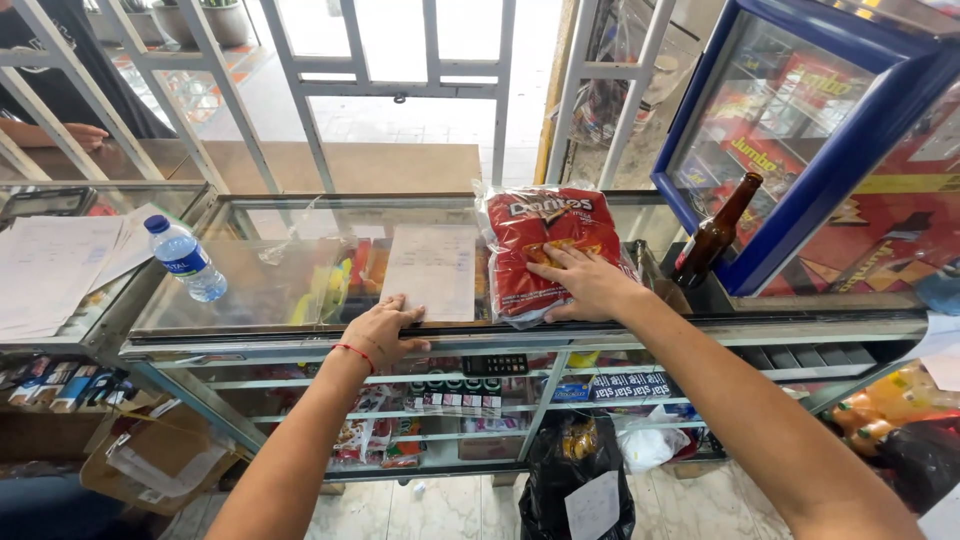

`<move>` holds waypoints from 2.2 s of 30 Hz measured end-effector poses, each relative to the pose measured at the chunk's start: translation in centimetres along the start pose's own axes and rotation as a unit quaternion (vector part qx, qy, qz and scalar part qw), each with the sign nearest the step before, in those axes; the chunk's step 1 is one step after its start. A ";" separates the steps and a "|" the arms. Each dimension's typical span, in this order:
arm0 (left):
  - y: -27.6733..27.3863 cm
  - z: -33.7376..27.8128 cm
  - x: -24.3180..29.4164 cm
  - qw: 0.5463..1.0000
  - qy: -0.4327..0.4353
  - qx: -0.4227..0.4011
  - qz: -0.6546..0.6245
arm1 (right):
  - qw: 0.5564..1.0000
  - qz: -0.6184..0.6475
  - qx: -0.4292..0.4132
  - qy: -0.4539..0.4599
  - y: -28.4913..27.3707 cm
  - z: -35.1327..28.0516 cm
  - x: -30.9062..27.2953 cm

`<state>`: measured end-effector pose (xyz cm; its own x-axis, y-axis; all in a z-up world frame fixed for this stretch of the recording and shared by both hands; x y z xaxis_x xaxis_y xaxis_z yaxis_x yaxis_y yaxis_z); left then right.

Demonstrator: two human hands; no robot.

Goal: A person opens a security gate to retrieve a soda bottle from a shelf, then picks up a bag of chips and bags both items at a counter.

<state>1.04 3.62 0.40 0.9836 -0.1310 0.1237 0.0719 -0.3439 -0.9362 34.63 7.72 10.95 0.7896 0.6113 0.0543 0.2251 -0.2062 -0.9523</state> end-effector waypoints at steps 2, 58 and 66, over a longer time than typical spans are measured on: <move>-0.6 -0.6 0.5 1.000 0.002 -0.006 -0.007 | 1.000 -0.001 -0.003 -0.001 -0.1 -0.3 0.0; -0.7 -1.9 0.7 0.998 -0.015 0.001 -0.057 | 1.000 -0.014 -0.008 0.000 0.3 -0.7 -0.3; -0.1 -1.1 0.4 0.998 -0.023 0.005 -0.055 | 1.000 -0.011 0.004 0.001 0.9 -0.5 0.1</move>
<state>1.21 2.53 0.87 0.9763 -0.0503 0.2105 0.1809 -0.3442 -0.9213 35.20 7.20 10.26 0.7852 0.6147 0.0752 0.2376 -0.1869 -0.9532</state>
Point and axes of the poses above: each hand's wrist, its own z-axis towards the middle knuckle, its own y-axis out of the palm, x = y × z, the point moved 5 cm from there along z, towards the middle knuckle, and after that the axes turned 13 degrees about -x, right-handed, at the moved point
